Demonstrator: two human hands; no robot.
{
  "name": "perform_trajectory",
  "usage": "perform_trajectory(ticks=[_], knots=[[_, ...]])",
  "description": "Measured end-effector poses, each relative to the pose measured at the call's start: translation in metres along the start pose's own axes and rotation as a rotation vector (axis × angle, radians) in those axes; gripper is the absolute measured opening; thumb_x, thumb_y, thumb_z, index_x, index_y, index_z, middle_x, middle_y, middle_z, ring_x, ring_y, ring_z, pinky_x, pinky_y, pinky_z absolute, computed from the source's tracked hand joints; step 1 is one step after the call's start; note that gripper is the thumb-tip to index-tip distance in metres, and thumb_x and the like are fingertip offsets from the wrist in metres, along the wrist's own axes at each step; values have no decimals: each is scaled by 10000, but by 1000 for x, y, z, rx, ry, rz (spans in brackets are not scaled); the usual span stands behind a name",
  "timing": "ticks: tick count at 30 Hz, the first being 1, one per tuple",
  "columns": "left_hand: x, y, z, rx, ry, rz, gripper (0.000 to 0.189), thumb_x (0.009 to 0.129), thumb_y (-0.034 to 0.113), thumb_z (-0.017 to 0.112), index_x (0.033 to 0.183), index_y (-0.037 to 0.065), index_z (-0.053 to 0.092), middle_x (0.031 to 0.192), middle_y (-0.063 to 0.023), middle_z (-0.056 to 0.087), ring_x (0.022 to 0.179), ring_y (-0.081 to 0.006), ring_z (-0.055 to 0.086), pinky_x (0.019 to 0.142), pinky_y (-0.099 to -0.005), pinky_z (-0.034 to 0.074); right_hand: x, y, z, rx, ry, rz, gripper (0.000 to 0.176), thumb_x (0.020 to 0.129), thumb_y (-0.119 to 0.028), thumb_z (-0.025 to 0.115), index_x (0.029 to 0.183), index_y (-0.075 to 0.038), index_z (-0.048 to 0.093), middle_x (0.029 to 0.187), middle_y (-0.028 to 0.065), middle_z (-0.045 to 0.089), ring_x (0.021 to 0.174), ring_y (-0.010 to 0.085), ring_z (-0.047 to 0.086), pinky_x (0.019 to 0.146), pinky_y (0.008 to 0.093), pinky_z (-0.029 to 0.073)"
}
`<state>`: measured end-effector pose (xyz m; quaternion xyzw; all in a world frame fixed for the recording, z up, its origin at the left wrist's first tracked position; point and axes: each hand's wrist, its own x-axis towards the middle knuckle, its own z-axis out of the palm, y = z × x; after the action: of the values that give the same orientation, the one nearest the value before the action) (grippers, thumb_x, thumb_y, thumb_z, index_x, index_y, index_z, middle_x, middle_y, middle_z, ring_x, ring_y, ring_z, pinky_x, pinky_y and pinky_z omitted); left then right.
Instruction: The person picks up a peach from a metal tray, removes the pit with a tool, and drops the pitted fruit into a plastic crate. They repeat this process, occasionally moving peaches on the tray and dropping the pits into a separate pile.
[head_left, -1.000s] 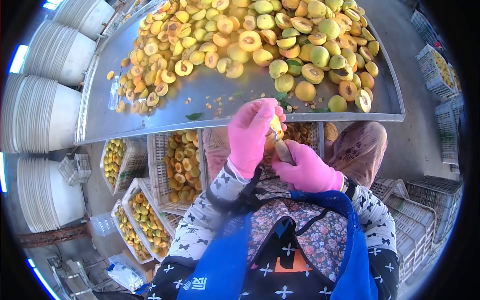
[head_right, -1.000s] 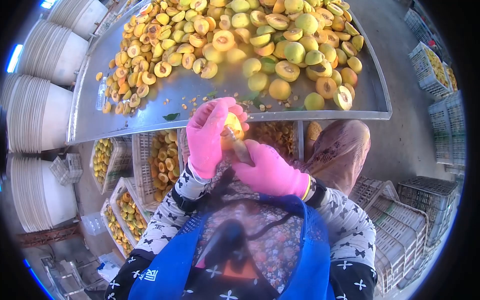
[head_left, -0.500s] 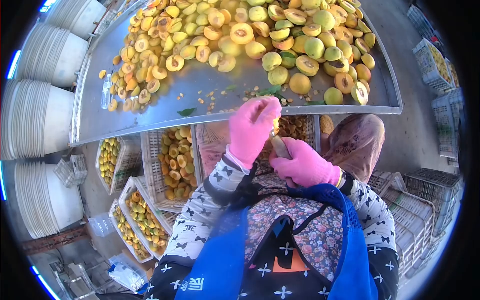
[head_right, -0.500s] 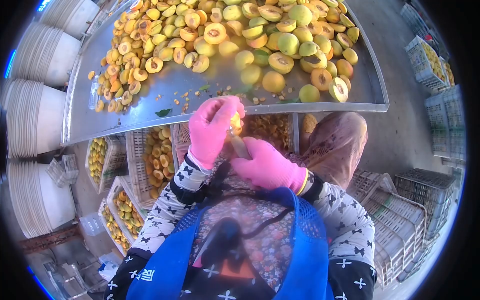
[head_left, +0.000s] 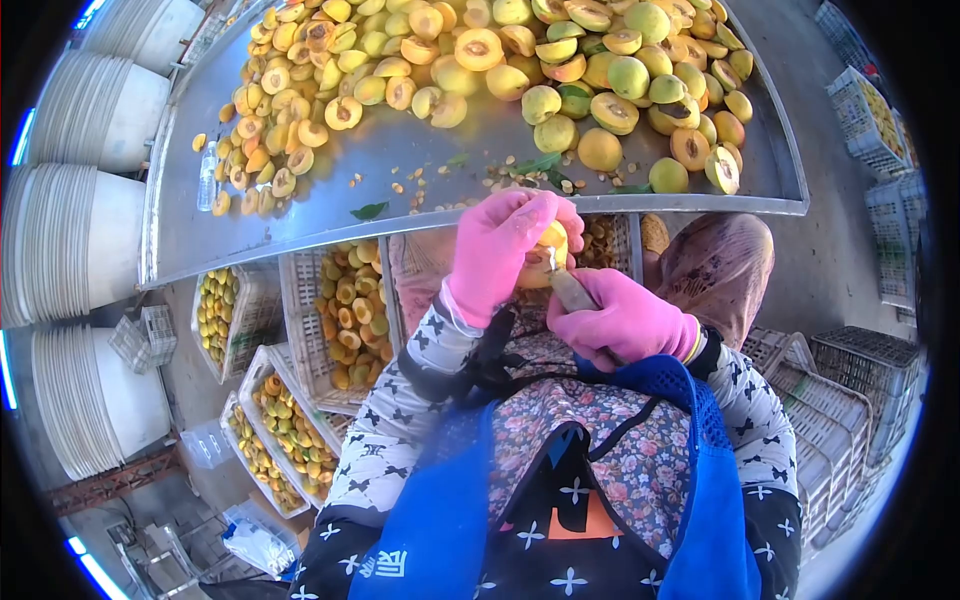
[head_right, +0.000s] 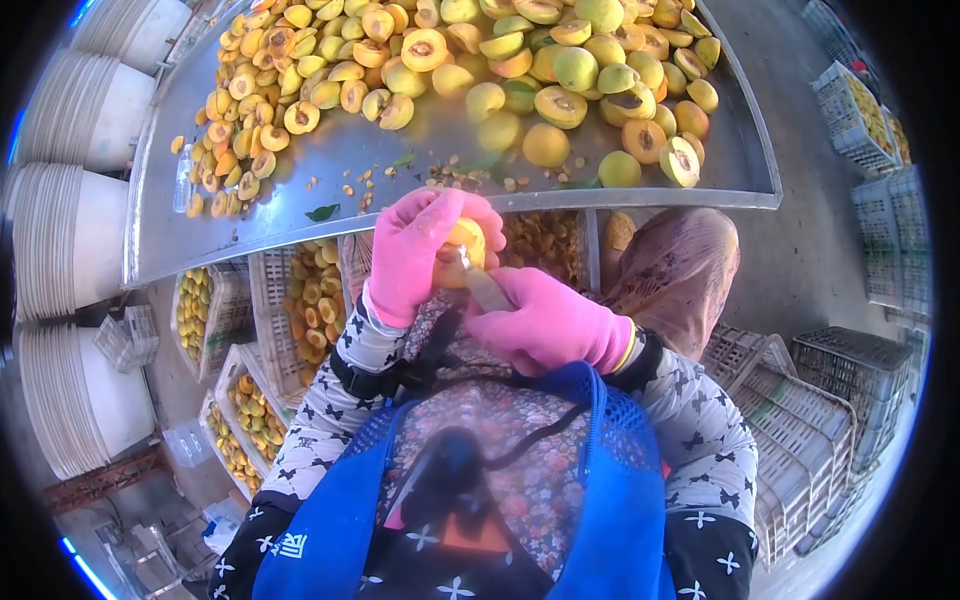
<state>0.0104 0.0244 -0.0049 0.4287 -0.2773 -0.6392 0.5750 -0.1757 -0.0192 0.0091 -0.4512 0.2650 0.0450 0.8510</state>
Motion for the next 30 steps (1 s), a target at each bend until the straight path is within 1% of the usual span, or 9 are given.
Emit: perform_trajectory(ticks=[3, 7, 13, 16, 22, 23, 26, 27, 30], knots=[[2, -1, 2, 60, 8, 11, 235, 981, 202, 619, 967, -26, 674, 884, -76, 668, 768, -118, 634, 668, -246, 518, -1, 2, -6, 38, -50, 4, 174, 894, -168, 621, 958, -15, 566, 623, 7, 536, 473, 98, 506, 431, 247, 387], [6, -27, 10, 420, 303, 460, 188, 979, 169, 627, 1005, -13, 665, 887, -49, 662, 763, -92, 611, 672, -229, 496, 3, 0, 9, 102, 112, -52, 164, 842, -131, 632, 885, 3, 548, 600, 15, 533, 445, 106, 491, 426, 250, 366], [5, -14, 12, 40, 248, 126, 197, 983, 177, 622, 1042, -10, 640, 907, -61, 671, 757, -97, 619, 636, -236, 501, 4, -2, 7, -37, 106, -16, 162, 896, -138, 606, 946, 9, 558, 600, 18, 536, 452, 100, 489, 418, 250, 365], [7, -17, 10, 205, 270, 234, 231, 999, 209, 595, 1020, -14, 649, 895, -89, 678, 745, -134, 641, 636, -260, 520, 2, -1, 6, 44, 2, -40, 146, 894, -130, 608, 918, 6, 562, 582, 14, 528, 448, 94, 489, 413, 243, 352], [7, 1, 1, -149, 38, -62, 341, 1011, 299, 566, 959, -22, 670, 848, -123, 682, 763, -193, 674, 664, -305, 542, -8, -5, -13, 70, -243, -1, 132, 882, -118, 631, 887, 4, 581, 585, 12, 547, 454, 70, 496, 435, 218, 358], [6, -2, -10, -6, 13, -33, 272, 983, 268, 596, 1003, 11, 681, 881, -134, 700, 738, -252, 702, 658, -345, 582, -7, -1, -19, -6, -225, -17, 161, 898, -167, 627, 910, -8, 604, 615, 62, 588, 484, 128, 552, 479, 261, 425], [-15, 0, -31, 1249, -48, 387, 286, 943, 291, 649, 947, 10, 699, 891, -126, 711, 800, -225, 697, 728, -336, 555, -5, 8, -25, -860, -25, 35, 211, 897, -242, 636, 958, -40, 618, 715, 136, 643, 625, 257, 648, 595, 368, 502], [-25, -1, -40, 1198, 53, 415, 264, 927, 279, 664, 964, 21, 705, 909, -125, 715, 812, -231, 699, 741, -336, 556, -4, 45, -45, -1225, 98, -169, 276, 869, -306, 652, 1016, -74, 627, 856, 184, 662, 832, 366, 658, 740, 455, 509], [-67, 15, -107, 1456, 276, 632, 230, 900, 230, 697, 1032, 42, 720, 914, -118, 719, 846, -225, 703, 768, -325, 559, -8, 26, -52, -1197, 151, -104, 329, 834, -327, 671, 1037, -72, 624, 888, 200, 660, 894, 401, 636, 777, 465, 498]])
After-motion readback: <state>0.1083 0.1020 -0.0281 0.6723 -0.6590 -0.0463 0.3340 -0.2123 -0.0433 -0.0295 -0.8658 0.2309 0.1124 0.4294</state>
